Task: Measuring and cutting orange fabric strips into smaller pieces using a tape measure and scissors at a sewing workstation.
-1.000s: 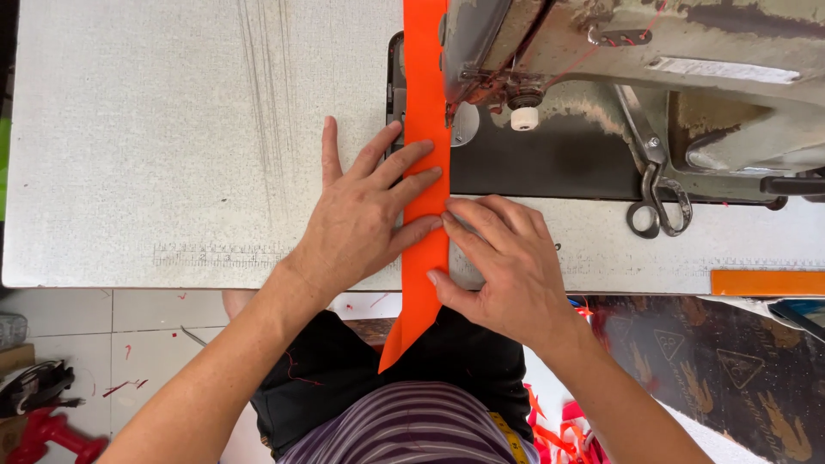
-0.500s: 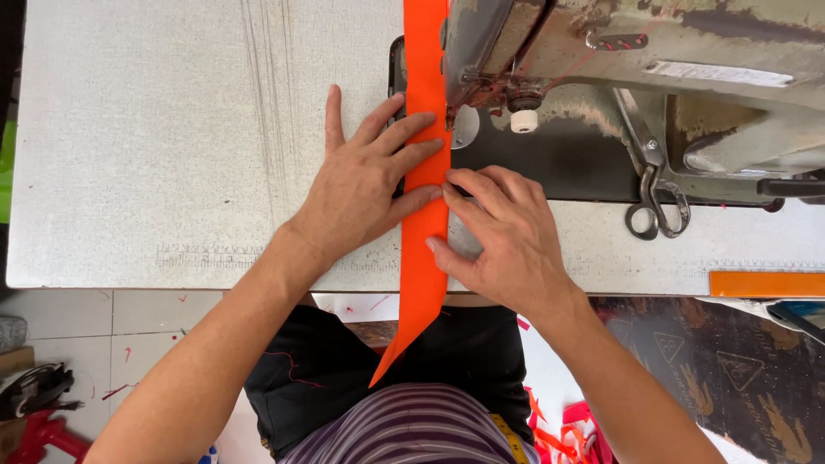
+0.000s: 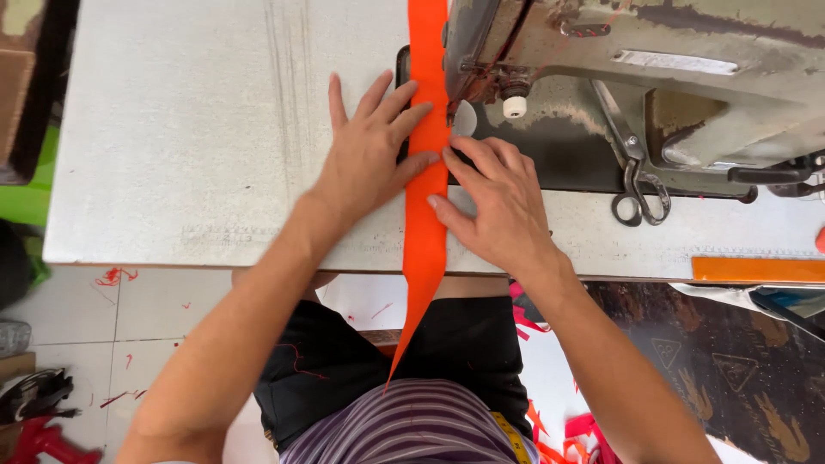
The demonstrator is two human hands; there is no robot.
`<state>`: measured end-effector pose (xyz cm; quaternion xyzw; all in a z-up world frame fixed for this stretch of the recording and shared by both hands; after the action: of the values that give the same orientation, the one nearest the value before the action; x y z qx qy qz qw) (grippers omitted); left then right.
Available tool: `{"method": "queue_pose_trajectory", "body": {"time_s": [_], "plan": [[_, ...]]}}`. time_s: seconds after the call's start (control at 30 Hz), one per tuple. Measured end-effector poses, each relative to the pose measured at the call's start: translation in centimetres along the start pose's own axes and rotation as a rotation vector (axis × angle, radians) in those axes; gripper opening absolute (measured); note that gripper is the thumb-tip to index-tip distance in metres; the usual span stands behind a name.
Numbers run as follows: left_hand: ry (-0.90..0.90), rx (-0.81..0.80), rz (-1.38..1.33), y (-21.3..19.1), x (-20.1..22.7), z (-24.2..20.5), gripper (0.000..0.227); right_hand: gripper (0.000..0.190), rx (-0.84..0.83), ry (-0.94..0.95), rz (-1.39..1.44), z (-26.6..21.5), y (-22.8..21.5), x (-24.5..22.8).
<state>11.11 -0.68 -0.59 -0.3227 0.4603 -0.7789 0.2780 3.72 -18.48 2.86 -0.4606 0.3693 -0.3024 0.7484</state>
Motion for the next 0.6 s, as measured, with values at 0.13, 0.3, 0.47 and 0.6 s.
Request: {"method": "queue_pose_trajectory", "body": {"time_s": [0.13, 0.3, 0.47, 0.6], "plan": [[-0.249, 0.124, -0.191, -3.6, 7.2, -8.3, 0.057, 0.043, 0.164, 0.036, 0.311, -5.2, -2.2, -3.3], [-0.464, 0.053, -0.532, -0.9, 13.6, -18.4, 0.045, 0.022, 0.086, 0.654, 0.810, -11.6, -0.5, -6.0], [-0.365, 0.016, -0.699, -0.6, 16.2, -19.5, 0.033, 0.034, -0.011, 0.808, 1.054, -11.6, 3.2, -5.8], [-0.361, -0.058, -0.699, -0.4, 16.5, -19.8, 0.037, 0.026, 0.023, 0.803, 1.107, -11.7, 4.0, -6.4]]}}
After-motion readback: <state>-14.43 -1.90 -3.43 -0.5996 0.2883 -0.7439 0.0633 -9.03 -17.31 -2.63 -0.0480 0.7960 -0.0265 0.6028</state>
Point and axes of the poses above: each hand's wrist, its own z-axis towards the middle knuckle, its own y-axis out of the palm, x = y × z, the point moved 3 cm from there along z, towards the middle knuckle, and after that the axes turned 6 degrees about -x, right-handed, at the moved point
